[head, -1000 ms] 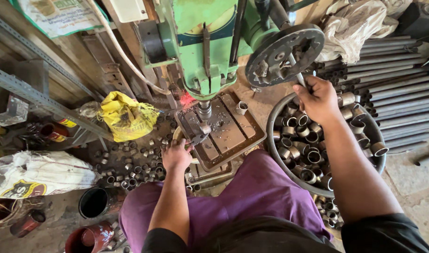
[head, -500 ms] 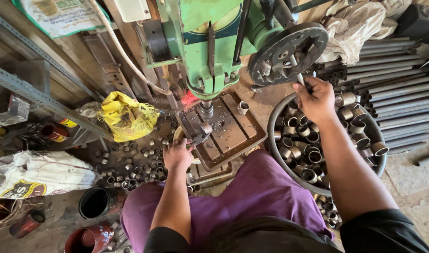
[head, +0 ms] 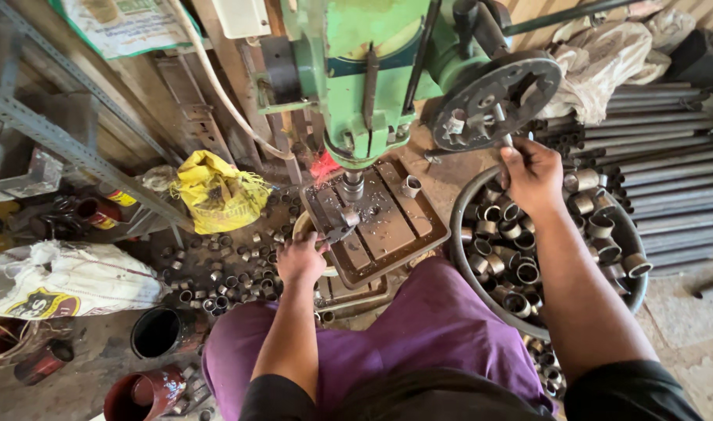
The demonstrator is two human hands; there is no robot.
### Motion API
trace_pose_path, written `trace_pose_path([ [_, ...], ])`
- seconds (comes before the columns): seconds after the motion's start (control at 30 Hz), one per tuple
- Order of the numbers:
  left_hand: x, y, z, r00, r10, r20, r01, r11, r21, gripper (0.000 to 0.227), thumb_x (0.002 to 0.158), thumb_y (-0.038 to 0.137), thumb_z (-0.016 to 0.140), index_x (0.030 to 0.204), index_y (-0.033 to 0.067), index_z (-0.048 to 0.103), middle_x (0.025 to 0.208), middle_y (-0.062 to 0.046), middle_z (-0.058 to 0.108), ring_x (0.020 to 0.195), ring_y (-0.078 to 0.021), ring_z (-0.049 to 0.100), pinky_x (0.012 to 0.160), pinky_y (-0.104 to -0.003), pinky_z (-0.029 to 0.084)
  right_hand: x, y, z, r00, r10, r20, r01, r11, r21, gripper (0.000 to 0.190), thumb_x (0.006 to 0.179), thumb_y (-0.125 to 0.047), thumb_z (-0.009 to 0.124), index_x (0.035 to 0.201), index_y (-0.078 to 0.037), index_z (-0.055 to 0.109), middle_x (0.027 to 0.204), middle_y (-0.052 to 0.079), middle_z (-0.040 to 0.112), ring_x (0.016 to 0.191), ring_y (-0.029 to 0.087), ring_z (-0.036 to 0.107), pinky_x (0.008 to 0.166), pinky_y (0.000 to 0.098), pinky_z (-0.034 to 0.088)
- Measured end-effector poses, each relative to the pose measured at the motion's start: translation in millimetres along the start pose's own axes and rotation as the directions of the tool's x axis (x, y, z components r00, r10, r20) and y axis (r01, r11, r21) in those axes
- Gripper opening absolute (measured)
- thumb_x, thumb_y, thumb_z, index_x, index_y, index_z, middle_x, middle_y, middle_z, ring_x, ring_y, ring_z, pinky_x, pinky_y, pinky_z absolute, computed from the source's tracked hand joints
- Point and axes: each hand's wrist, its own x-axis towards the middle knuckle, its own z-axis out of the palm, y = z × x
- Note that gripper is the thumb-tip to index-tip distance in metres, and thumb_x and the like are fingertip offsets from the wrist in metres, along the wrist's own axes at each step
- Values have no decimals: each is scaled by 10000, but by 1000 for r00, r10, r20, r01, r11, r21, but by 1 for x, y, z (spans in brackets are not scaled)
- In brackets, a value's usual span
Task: The person operates a drill press to drill holes into small cylindrical metal parts. They pick up parts from a large metal bowl, place them under the drill bit, lower the drill to process them, and then place the finished parts into a bucket.
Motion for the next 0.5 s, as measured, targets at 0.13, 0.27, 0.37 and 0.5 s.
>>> trace_pose_path([
  [0.13,-1,-2,3,999,24,-44,-25,999,-24,354,919,502,673,1149,234,702,1180,-48,694,1071,-257,677,987,-466,476,1,3,-2,1000,-18,23,17,1000,14,205,1096,-130,590,1144,45,685,812,-1,653,579,48,522,523,216,422],
  [0.27,-2,0,-1,999,11,-50,-13,999,-42,352,895,481,695,1146,234,704,1209,-41,683,1106,-262,660,986,-458,481,5,21,-9,999,-23,46,23,1000,11,201,1102,-130,586,1154,39,680,836,8,678,592,49,536,534,218,436],
  [0.37,0,-1,-8,999,20,-24,-20,1000,7,363,896,464,687,1180,238,688,1288,-35,649,1107,-250,656,997,-453,475,13,64,-15,999,54,3,-53,993,-101,263,1120,-199,585,1110,38,701,758,36,635,583,58,537,530,225,432],
  [0.5,-3,3,-10,1000,8,4,-8,998,-69,320,925,447,649,1158,229,684,1338,11,634,1124,-227,654,1003,-436,478,41,102,-7,999,46,10,-44,985,-169,412,1183,-306,510,1089,75,636,921,80,613,796,105,523,714,279,410],
])
